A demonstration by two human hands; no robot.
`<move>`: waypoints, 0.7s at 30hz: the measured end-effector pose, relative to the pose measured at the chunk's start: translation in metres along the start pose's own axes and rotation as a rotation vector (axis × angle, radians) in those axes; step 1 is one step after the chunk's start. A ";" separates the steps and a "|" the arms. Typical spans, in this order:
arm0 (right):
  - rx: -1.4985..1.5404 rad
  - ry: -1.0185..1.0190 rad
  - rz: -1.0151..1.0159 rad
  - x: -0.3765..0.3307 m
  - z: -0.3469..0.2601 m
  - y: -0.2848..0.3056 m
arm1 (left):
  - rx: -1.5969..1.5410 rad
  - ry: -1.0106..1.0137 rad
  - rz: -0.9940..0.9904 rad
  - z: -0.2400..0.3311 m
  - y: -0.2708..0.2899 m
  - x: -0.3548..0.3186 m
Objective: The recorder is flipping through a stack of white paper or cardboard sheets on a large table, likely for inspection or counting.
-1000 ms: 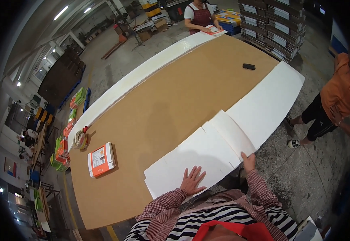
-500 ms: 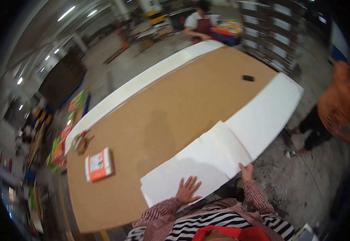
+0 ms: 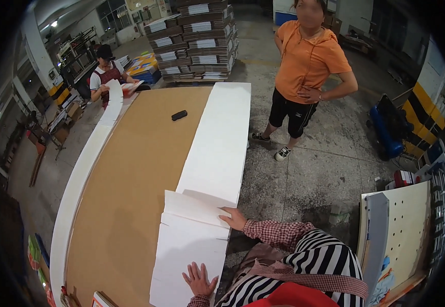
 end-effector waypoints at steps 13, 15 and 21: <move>-0.066 0.183 0.071 -0.004 -0.007 -0.002 | -0.001 0.012 -0.014 -0.003 0.000 -0.006; 0.289 -0.285 -0.080 0.014 0.036 -0.010 | -0.005 0.008 -0.010 -0.001 0.001 -0.007; 0.095 -0.240 -0.053 0.004 0.016 -0.001 | 0.028 -0.008 0.010 -0.002 0.001 -0.011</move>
Point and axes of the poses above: each hand's wrist, its own x-axis towards the middle knuckle, its own y-axis out of the back of the hand, z = x × y, the point moved 7 cm from there along x, towards the middle knuckle, and after that the axes turned 6 degrees about -x, right-handed, at the moved point
